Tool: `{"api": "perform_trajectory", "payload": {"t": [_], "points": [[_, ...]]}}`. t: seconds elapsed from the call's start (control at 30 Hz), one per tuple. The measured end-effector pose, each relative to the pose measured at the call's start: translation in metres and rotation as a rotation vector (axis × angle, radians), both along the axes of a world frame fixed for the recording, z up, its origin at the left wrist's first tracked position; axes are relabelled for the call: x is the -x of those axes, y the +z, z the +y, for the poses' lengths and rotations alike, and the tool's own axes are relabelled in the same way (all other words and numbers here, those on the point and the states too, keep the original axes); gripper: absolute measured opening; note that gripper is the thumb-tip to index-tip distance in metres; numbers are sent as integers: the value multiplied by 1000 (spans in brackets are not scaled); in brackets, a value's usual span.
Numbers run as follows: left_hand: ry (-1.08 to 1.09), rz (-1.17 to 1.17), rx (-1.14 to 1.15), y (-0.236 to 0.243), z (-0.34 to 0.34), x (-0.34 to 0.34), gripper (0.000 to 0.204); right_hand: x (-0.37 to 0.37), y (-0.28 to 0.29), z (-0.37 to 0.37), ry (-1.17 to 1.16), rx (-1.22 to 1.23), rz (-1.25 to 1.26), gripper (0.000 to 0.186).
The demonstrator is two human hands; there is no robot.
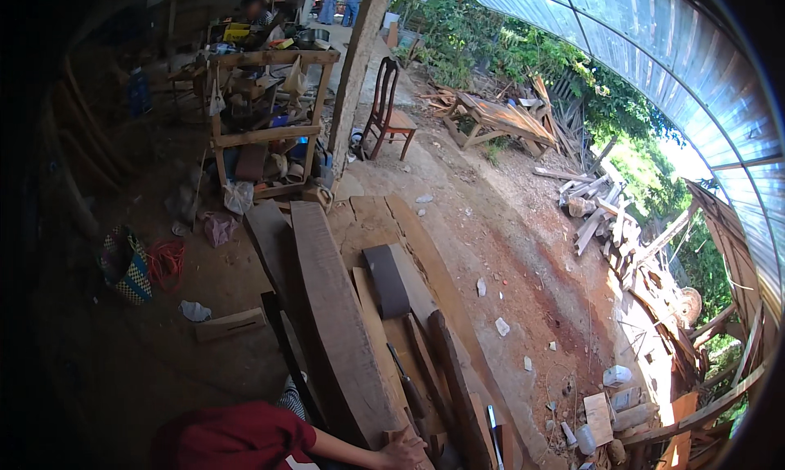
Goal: The person handles wooden pieces on a workbench, then carves a wooden piece using a hand chisel and tests its fit with another piece of wood.
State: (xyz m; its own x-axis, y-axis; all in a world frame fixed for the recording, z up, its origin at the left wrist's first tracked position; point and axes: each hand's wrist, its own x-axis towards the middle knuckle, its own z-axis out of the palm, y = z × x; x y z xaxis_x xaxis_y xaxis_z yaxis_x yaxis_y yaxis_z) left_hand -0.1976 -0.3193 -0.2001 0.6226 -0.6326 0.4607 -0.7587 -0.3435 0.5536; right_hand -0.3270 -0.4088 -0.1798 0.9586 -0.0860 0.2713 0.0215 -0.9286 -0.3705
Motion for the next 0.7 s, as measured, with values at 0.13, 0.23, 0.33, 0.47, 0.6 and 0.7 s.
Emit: {"api": "perform_trajectory", "payload": {"t": [0.13,0.23,0.33,0.47,0.6,0.7], "points": [[185,-109,-272,-4,84,-84,22,-89,-4,65,50,-9,136,65],[358,-78,-188,-6,162,-163,20,-187,-12,129,152,-32,-26,57],[527,-47,-68,-2,239,-241,18,-277,-11,194,283,23,-151,55],[650,-48,-132,4,302,-316,15,-358,-5,253,319,-89,-166,57],[654,-51,-161,3,308,-327,13,-366,-2,259,343,-134,-43,57],[645,-78,-149,1,282,-300,13,-336,-1,235,319,-148,-7,56]]}}
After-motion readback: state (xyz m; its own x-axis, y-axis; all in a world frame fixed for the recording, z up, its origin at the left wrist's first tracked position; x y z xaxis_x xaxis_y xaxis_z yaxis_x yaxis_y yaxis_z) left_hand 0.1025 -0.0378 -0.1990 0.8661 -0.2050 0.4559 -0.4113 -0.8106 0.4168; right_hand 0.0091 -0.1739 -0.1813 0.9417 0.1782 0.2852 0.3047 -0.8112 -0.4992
